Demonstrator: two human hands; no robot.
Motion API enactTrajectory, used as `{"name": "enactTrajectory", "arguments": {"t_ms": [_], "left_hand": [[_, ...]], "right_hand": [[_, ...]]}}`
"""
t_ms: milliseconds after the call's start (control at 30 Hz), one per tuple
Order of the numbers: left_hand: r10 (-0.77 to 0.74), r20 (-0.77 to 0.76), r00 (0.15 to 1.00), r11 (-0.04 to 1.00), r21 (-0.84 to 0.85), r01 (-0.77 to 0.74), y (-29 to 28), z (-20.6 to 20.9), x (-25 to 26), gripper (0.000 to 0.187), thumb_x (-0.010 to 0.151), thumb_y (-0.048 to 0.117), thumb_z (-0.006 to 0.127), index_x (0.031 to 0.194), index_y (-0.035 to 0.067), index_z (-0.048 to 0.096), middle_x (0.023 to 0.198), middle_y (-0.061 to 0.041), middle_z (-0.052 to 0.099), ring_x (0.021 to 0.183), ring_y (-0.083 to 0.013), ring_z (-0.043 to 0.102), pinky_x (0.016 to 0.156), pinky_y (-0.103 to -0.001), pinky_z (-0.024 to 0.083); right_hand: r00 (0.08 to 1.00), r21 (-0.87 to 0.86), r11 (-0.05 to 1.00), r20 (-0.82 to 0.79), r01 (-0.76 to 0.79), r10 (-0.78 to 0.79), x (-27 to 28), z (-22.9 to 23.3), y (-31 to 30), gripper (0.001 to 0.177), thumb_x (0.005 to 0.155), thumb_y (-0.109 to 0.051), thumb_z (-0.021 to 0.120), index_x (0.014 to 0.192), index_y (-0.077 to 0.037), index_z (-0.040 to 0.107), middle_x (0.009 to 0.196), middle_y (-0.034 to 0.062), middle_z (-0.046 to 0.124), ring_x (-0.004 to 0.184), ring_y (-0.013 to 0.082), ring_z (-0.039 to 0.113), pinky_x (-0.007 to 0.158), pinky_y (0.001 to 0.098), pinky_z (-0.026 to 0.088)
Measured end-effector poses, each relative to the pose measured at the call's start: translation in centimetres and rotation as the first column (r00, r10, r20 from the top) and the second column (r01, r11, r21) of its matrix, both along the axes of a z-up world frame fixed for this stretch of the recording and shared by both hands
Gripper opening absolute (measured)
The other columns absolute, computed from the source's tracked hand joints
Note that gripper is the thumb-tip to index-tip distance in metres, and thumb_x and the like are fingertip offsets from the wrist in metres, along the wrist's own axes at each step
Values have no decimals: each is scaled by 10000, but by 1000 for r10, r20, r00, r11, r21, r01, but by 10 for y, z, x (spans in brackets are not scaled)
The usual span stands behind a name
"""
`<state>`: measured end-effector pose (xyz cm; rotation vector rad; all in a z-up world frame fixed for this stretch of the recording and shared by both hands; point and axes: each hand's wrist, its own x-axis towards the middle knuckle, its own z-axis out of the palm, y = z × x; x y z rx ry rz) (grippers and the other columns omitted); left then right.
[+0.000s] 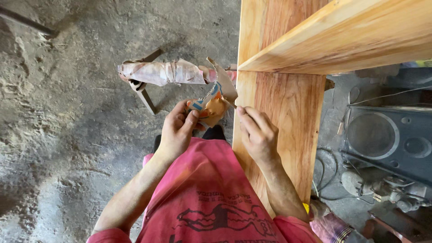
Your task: The person applies wood filler to cracks and imperfections on a wooden furniture piece using a putty knife. They repeatedly scoop filler from a container and spread it into the gaps on the wood surface.
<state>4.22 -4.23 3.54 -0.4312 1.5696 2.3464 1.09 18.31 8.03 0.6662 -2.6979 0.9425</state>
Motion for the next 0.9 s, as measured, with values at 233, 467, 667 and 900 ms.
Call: {"name": "enactTrajectory", "arguments": {"t_ms": [233, 467, 667, 900], "left_hand": [[-5, 74, 997, 1000, -19, 6, -7, 5, 0, 317, 1072, 193, 530, 1337, 18, 542, 1087, -61, 737, 878, -101, 673, 709, -246, 541], [-61, 49, 997, 979, -191, 69, -14, 11, -7, 276, 1052, 127, 542, 1297, 14, 599, 1009, -37, 722, 757, -65, 611, 642, -233, 526], [-155, 39, 987, 948, -276, 160, -17, 20, -14, 211, 1034, 66, 549, 1215, -6, 631, 905, -37, 713, 690, -52, 577, 600, -230, 510], [-208, 36, 977, 928, -307, 209, -18, 27, -15, 206, 1017, 51, 551, 1200, -4, 625, 832, -27, 676, 676, -45, 563, 588, -230, 497]], "right_hand": [[999, 97, 995, -47, -16, 21, -2, -5, -2, 355, 893, 89, 744, 1219, -51, 747, 1087, 110, 658, 920, 276, 654, 781, 375, 569], [998, -30, 997, -16, -69, 68, -19, 5, 24, 437, 860, 128, 691, 1237, -89, 738, 1134, 97, 695, 980, 259, 681, 821, 371, 583], [965, 47, 964, 53, -261, 258, -36, 22, 37, 402, 838, 122, 721, 1189, -72, 753, 1061, 63, 699, 905, 250, 670, 767, 388, 559], [945, 85, 941, 51, -327, 324, -43, 30, 32, 382, 838, 109, 690, 1171, -68, 755, 1064, 72, 700, 935, 262, 675, 805, 407, 565]]}}
